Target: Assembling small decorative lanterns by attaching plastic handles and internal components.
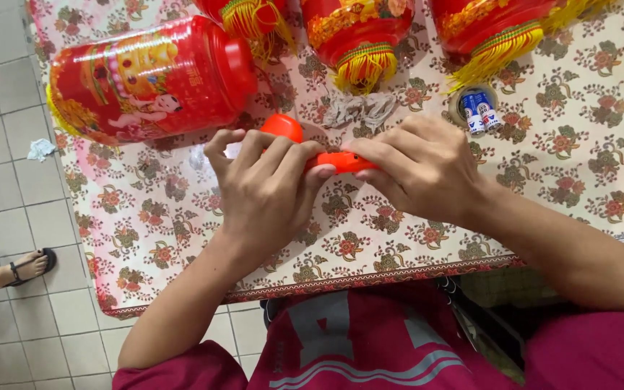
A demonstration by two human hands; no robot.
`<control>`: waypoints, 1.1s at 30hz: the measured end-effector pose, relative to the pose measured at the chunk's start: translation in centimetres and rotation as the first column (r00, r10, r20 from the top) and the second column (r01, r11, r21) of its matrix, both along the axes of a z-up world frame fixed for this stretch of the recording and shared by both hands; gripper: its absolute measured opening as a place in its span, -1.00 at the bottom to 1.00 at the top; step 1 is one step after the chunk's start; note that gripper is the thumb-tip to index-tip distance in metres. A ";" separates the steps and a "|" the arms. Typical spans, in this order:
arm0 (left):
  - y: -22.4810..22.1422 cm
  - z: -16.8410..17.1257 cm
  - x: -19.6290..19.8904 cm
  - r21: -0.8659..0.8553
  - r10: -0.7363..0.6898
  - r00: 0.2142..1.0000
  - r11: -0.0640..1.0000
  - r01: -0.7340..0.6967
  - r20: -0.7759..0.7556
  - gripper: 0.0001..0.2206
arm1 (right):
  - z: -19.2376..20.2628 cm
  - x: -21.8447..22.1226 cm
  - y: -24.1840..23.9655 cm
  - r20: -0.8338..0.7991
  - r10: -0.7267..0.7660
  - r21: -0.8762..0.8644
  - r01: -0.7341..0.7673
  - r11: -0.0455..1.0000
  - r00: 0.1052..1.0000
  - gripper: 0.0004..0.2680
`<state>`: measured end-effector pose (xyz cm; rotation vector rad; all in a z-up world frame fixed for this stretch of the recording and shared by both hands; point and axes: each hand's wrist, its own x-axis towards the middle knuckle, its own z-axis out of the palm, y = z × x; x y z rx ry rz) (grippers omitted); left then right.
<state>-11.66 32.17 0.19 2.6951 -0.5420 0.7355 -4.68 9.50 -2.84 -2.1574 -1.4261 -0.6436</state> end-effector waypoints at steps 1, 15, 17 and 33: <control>-0.2 -0.1 -0.1 0.000 0.005 1.000 1.000 -0.005 -0.001 -0.72 | -0.1 0.1 -0.1 -0.001 0.005 0.000 -0.005 1.000 1.000 -0.81; -0.2 0.0 -0.1 -0.228 -0.043 0.991 0.974 0.013 -0.129 -0.78 | 1.6 -0.6 -0.6 0.210 0.003 0.029 -0.010 1.000 0.978 -0.83; 0.0 -0.7 0.1 -0.218 -0.059 0.997 0.975 0.047 -0.051 -0.81 | 0.0 -0.4 -0.6 -0.015 0.018 0.022 -0.018 1.000 1.000 -0.71; 0.6 -0.9 0.7 -0.076 -0.119 0.981 0.988 0.132 0.153 -0.77 | 0.4 0.0 -0.8 -0.070 -0.015 0.028 0.017 0.999 0.997 -0.79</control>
